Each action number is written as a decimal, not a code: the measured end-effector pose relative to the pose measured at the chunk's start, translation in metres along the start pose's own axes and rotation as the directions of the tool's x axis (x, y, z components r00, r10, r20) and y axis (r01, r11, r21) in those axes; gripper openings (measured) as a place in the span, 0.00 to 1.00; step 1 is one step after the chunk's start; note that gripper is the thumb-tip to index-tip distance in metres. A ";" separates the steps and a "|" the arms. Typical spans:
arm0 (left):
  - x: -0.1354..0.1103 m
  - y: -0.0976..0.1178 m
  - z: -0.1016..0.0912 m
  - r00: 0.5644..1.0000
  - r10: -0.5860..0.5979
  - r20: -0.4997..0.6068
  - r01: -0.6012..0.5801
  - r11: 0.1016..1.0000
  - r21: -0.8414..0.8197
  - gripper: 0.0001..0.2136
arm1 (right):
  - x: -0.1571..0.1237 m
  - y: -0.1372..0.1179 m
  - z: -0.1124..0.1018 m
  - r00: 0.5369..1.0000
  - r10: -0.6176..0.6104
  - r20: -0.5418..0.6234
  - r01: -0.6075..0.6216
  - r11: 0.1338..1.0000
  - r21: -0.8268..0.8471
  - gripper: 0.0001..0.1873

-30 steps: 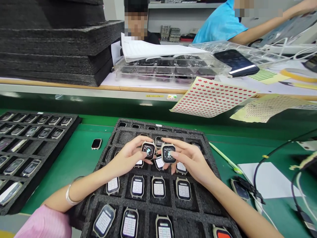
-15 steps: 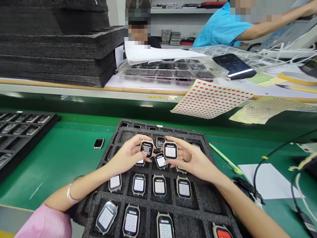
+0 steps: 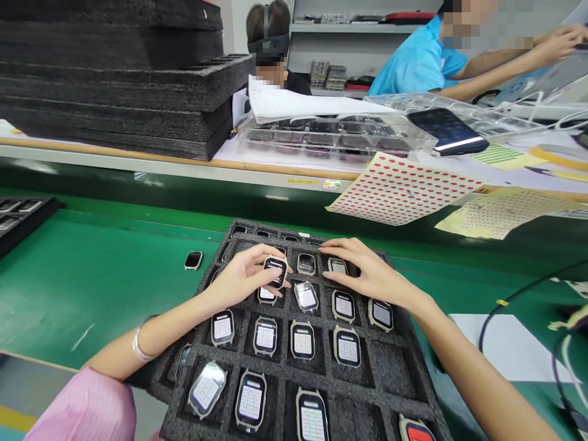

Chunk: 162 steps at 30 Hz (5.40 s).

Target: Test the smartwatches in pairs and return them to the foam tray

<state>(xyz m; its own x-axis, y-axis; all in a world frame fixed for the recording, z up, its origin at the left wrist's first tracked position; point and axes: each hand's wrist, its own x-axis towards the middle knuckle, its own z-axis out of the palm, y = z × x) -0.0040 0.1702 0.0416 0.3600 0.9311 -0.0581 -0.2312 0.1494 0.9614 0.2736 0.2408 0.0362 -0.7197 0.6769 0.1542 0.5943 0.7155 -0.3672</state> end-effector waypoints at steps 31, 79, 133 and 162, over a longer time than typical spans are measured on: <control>0.014 0.002 0.001 0.990 0.059 -0.131 -0.039 0.988 0.150 0.25 | 0.025 -0.061 0.022 0.968 0.234 0.096 -0.091 -0.030 0.995 0.21; -0.007 0.003 0.012 0.968 0.252 0.016 -0.216 0.794 0.568 0.14 | 0.015 -0.068 0.021 0.986 0.152 0.066 -0.073 0.039 0.997 0.19; 0.002 0.001 -0.005 0.999 -0.043 -0.005 0.043 0.994 0.101 0.21 | 0.016 -0.067 0.028 0.955 0.258 0.149 -0.172 0.069 0.983 0.17; -0.002 -0.001 -0.003 0.999 0.046 -0.016 -0.044 0.996 0.082 0.16 | 0.016 -0.049 0.028 0.981 0.187 0.043 -0.161 0.683 0.712 0.28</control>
<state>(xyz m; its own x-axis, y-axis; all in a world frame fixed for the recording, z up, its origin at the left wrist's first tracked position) -0.0072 0.1695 0.0404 0.3346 0.9422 -0.0181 -0.1718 0.0799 0.9819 0.2225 0.2117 0.0307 -0.6107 0.7906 0.0435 0.2665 0.2570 -0.9289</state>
